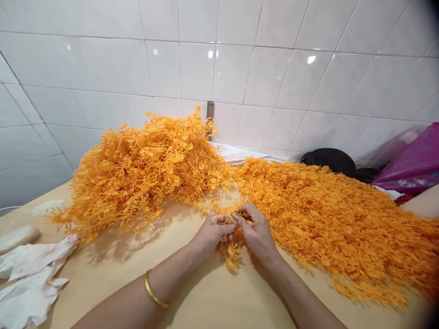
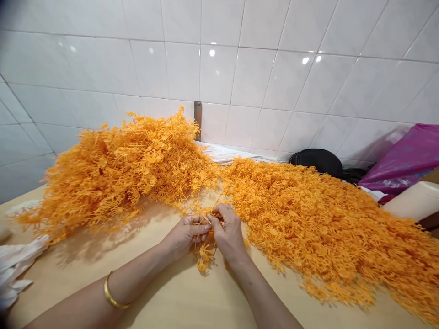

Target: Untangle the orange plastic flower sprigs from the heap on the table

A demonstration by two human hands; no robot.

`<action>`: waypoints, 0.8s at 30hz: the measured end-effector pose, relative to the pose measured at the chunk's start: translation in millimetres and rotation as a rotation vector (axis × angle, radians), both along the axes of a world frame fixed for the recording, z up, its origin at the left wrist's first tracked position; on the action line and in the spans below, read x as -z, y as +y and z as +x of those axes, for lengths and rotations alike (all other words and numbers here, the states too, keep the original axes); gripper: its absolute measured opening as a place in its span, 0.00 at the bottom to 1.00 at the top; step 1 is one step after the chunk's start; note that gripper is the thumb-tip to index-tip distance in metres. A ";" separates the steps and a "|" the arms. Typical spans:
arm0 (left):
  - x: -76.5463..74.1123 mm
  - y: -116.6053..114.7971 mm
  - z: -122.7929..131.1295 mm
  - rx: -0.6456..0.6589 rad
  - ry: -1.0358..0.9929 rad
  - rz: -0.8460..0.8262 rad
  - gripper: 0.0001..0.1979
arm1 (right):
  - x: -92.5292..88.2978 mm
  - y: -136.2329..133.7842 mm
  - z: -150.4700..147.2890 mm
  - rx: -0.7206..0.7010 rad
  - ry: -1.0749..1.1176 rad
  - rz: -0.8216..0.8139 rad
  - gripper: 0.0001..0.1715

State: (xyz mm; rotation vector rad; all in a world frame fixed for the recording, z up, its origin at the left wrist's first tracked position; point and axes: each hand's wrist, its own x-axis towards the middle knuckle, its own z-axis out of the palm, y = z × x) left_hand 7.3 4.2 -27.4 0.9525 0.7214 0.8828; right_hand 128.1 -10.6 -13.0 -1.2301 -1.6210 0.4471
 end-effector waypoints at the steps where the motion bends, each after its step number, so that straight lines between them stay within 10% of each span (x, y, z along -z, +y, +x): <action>1: -1.1 0.3 0.2 0.001 0.006 -0.001 0.12 | 1.3 -0.7 -2.3 0.035 -0.011 0.023 0.08; 12: -2.3 3.1 -6.1 0.003 -0.081 -0.122 0.09 | -13.9 17.4 47.5 0.380 0.827 -0.098 0.16; 24: -1.7 12.7 -12.2 0.034 -0.230 -0.098 0.05 | -13.1 3.4 33.1 -0.161 -0.059 -0.212 0.20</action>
